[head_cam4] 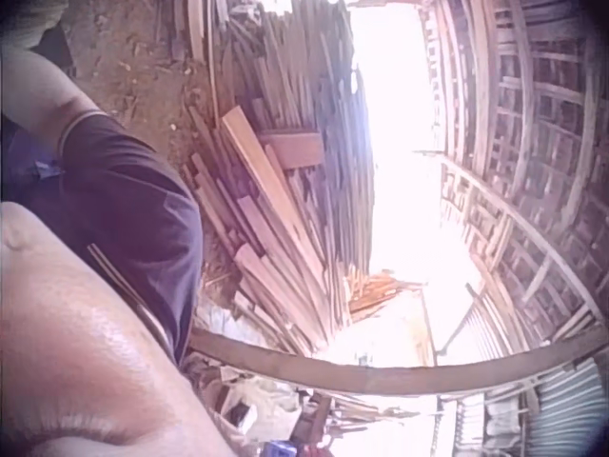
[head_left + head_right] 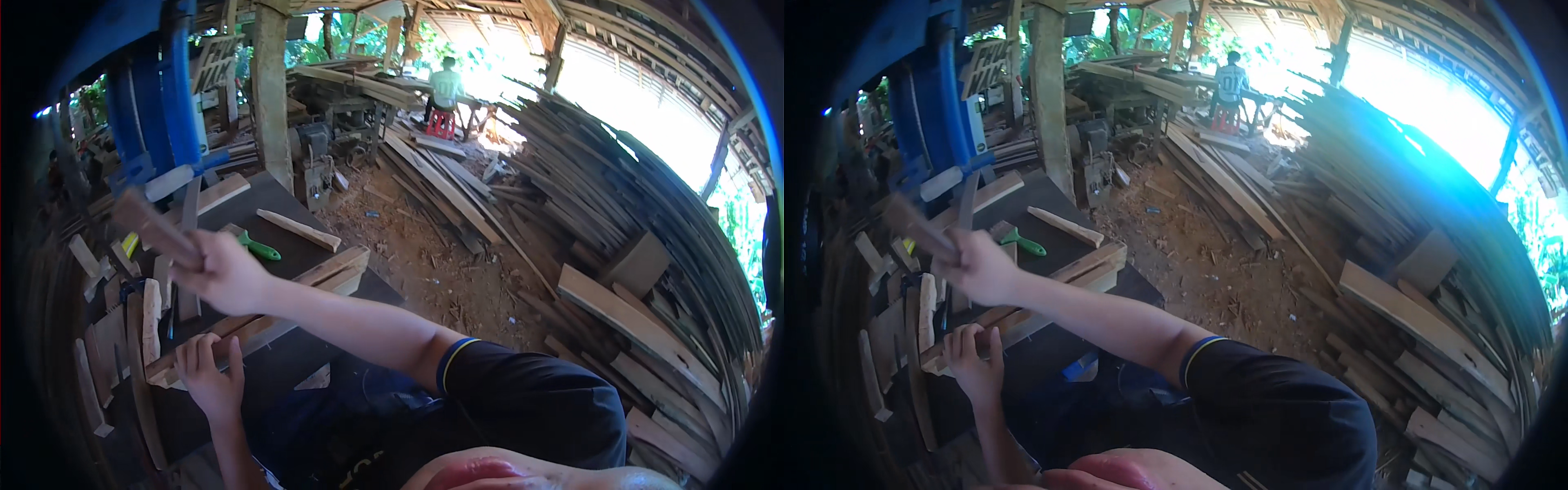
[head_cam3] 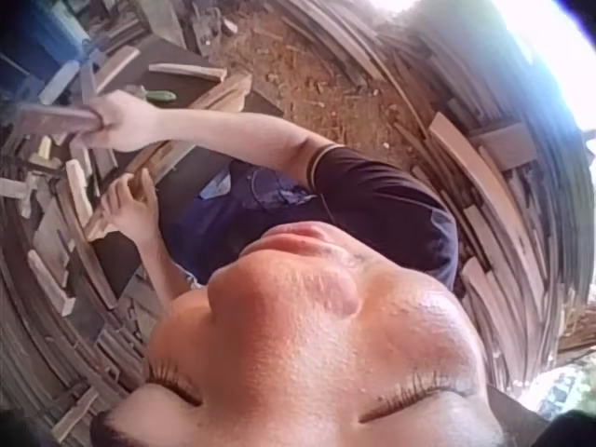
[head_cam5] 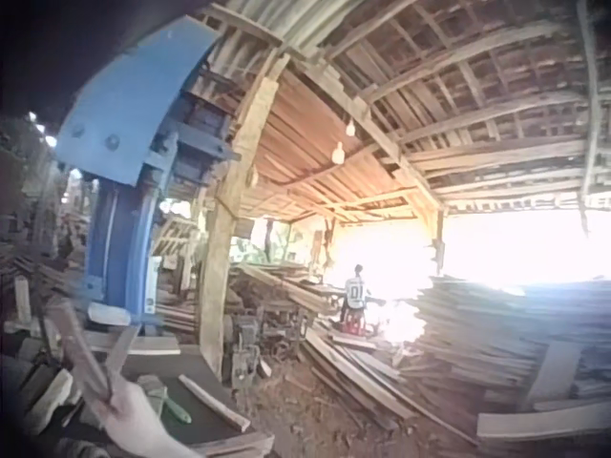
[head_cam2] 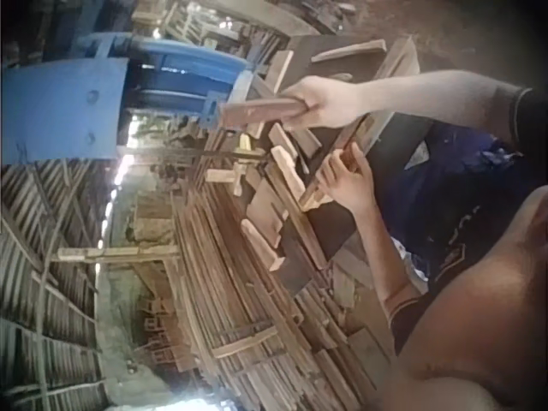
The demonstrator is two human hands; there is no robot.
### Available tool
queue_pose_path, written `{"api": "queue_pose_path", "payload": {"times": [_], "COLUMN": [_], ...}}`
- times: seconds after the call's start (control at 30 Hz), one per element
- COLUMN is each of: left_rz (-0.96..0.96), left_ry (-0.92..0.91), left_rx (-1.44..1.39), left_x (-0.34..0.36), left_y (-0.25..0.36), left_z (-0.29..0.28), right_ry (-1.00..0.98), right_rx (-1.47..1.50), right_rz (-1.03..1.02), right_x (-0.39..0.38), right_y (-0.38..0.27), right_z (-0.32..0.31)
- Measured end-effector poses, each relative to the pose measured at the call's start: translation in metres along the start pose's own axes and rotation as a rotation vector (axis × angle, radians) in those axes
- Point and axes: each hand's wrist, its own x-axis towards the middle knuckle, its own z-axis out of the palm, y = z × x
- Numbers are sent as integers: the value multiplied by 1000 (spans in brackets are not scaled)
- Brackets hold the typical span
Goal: The person uses a chisel to shave and smooth the surface of a rectangular wooden block. They hold the wood with one hand and the chisel with the other, repeatedly scraping off thin layers of wood. The person occasionally flips the block to work on different sides.
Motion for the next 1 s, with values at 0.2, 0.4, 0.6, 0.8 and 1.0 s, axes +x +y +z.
{"api": "queue_pose_path", "payload": {"times": [0.2, 0.4, 0.6, 0.8, 1.0], "left_rz": [49, -36, -117, -136, -78], "left_ry": [-42, -118, -125, -151, -88], "left_rx": [45, 112, 72, 25, -14], "left_x": [0, 11, 13, 15, 14], "left_y": [-12, -1, 2, -5, -11], "left_z": [-7, -1, 0, 1, 1], "right_ry": [88, 298, 319, 386, 58], "right_rx": [92, 177, 244, 99, -166], "right_rz": [5, 143, 214, 177, 198], "right_x": [7, 22, 23, 31, 22], "right_y": [-1, 28, 25, 41, 4], "right_z": [-5, -39, -41, -38, 4]}}
